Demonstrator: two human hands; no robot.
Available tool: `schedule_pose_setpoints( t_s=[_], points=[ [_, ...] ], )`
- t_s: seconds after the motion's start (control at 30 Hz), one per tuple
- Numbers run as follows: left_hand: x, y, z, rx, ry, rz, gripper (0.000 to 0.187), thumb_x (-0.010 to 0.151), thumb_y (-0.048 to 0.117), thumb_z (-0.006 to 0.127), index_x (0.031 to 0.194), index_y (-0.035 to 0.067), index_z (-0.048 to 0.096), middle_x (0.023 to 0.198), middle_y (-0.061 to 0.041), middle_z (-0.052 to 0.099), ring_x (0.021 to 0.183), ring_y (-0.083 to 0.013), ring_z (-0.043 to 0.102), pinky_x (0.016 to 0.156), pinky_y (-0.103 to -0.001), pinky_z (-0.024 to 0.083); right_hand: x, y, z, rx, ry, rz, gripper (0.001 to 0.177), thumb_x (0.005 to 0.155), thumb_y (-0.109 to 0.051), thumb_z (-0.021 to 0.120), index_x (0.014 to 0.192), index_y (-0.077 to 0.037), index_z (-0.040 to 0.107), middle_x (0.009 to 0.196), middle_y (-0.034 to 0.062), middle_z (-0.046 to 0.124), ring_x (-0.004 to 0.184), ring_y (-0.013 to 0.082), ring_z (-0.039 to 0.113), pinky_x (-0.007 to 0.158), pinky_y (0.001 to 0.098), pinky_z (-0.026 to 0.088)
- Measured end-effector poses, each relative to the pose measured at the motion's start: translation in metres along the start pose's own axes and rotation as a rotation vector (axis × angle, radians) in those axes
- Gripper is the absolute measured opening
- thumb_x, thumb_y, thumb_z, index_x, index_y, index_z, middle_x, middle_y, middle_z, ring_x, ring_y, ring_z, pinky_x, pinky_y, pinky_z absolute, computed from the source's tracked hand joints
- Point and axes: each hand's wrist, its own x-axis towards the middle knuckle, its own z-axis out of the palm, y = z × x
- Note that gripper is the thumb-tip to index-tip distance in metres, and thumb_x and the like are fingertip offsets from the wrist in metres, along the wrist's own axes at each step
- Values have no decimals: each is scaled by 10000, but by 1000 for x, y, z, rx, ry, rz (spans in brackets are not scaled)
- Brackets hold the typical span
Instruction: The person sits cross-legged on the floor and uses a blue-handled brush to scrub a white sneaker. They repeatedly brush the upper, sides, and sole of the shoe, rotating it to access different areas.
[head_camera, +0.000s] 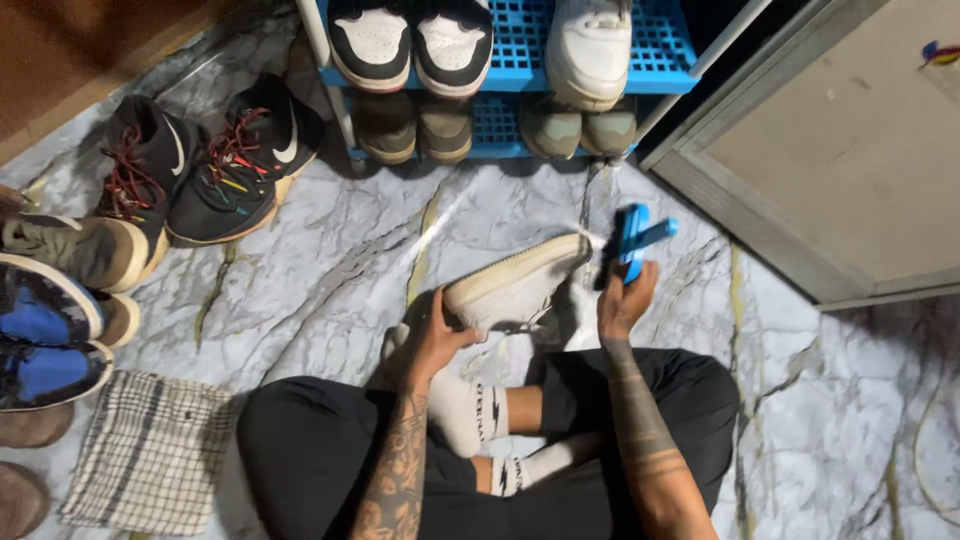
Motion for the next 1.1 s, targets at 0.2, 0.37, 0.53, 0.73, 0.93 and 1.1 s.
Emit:
schedule_pose_setpoints(
  t_s=[0.2, 0.37, 0.53, 0.73, 0.93, 1.1],
  points=[
    [-14, 52, -27, -204, 40, 314, 1053, 593, 453, 957, 1490, 172, 484, 1442, -174, 571, 1322, -359, 540, 1039, -394, 495, -80, -67, 8, 296, -560, -320, 238, 911, -190, 644, 697, -106, 582, 679, 123, 556, 679, 376, 556, 688, 441, 463],
    [5, 15, -8, -256, 21, 99, 1144, 675, 111, 910, 1571, -23, 212, 1468, -399, 406, 1304, -584, 459, 1095, -555, 469, -106, 5, 52, 768, -608, 294, 139, 950, -153, 677, 892, -28, 686, 749, 101, 698, 694, 160, 613, 669, 309, 510],
    [3, 17, 3, -208, 7, 70, 1183, 654, 209, 935, 1611, 113, 246, 1511, -393, 354, 1366, -577, 392, 1105, -532, 447, 4, 22, -3, 319, -183, 227, 141, 917, -95, 732, 907, -93, 591, 811, 24, 540, 718, 165, 534, 712, 306, 438],
    [14, 7, 2, -304, 6, 1, 1092, 672, 176, 923, 1582, 155, 319, 1470, -325, 411, 1322, -528, 437, 1078, -501, 464, -53, -46, 4, 209, -414, -192, 191, 887, -66, 521, 717, -82, 608, 726, 132, 542, 745, 375, 540, 788, 452, 426],
    [20, -15, 3, -143, 64, 7, 1015, 680, 356, 933, 1538, 219, 408, 1426, -238, 519, 1232, -436, 567, 996, -467, 525, -71, -78, 27, 638, -792, 23, 169, 911, -205, 611, 853, -47, 609, 764, 103, 589, 725, 297, 597, 711, 434, 499],
    [-1, 33, -1, 1, -11, 80, 1120, 720, 275, 904, 1608, 179, 229, 1468, -357, 430, 1176, -543, 595, 983, -561, 545, -4, 38, 17, 567, -149, 647, 262, 792, -59, 807, 900, -116, 576, 774, -53, 526, 704, 97, 522, 703, 259, 421]
  ],
)
